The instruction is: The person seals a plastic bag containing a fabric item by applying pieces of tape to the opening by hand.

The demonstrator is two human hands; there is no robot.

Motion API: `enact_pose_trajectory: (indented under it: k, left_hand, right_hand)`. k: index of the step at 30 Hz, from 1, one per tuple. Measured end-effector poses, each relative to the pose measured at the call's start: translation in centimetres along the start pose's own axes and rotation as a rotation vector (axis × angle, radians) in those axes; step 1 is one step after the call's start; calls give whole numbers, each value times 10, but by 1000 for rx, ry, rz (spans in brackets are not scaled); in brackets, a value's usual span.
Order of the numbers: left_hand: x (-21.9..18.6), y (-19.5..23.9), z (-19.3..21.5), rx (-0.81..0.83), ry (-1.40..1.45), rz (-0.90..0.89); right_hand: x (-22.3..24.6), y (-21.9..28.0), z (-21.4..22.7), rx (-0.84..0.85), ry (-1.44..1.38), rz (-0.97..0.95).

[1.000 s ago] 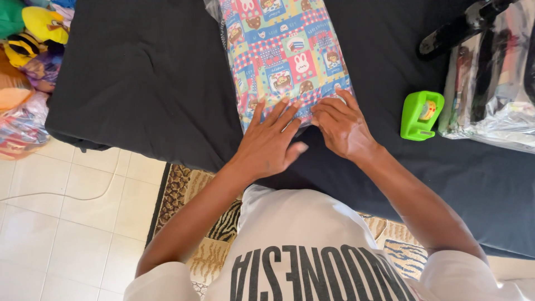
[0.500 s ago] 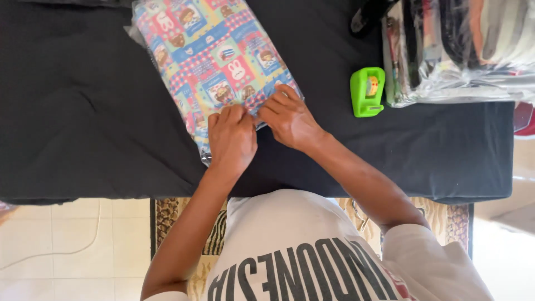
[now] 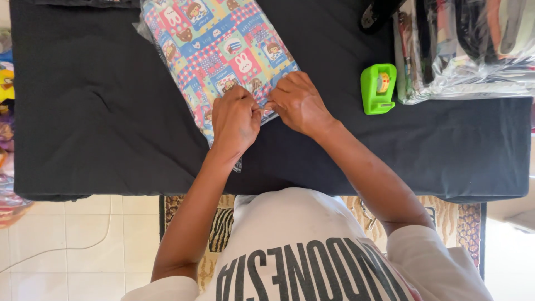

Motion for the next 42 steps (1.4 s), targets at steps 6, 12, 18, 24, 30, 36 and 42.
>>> enact_pose_trajectory:
  k: [6, 12, 18, 24, 30, 36, 42]
  left_hand:
    - [-14, -5, 7, 95, -46, -26]
    - [-23, -20, 7, 244, -89, -114]
    - [-82, -69, -19, 260, -4, -322]
    - [-150, -134, -131, 484, 155, -340]
    - [-161, -142, -209, 629, 205, -262]
    - [-159, -144, -213, 694, 191, -238]
    - [-162, -144, -200, 673, 169, -209]
  right_hand:
    - [-21, 38, 47, -111, -121, -325]
    - [-106, 184, 127, -320, -398, -1233]
    - [-134, 221, 141, -254, -353, -1421]
    - [-167, 243, 120, -237, -540, -1577]
    - [-165, 228, 115, -174, -725, -1683]
    - [-169, 226, 106, -117, -901, -1727]
    - [-162, 227, 107, -170, -1004, -1718]
Point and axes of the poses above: each hand's wrist, its own y-axis away from the middle knuckle, its own z-axis out of the back of the hand, x = y × z, the point moved 8 cm from there along -y, towards the middle knuckle, and after that the axes turned 4 degrees about -z, right-handed, at the moved point
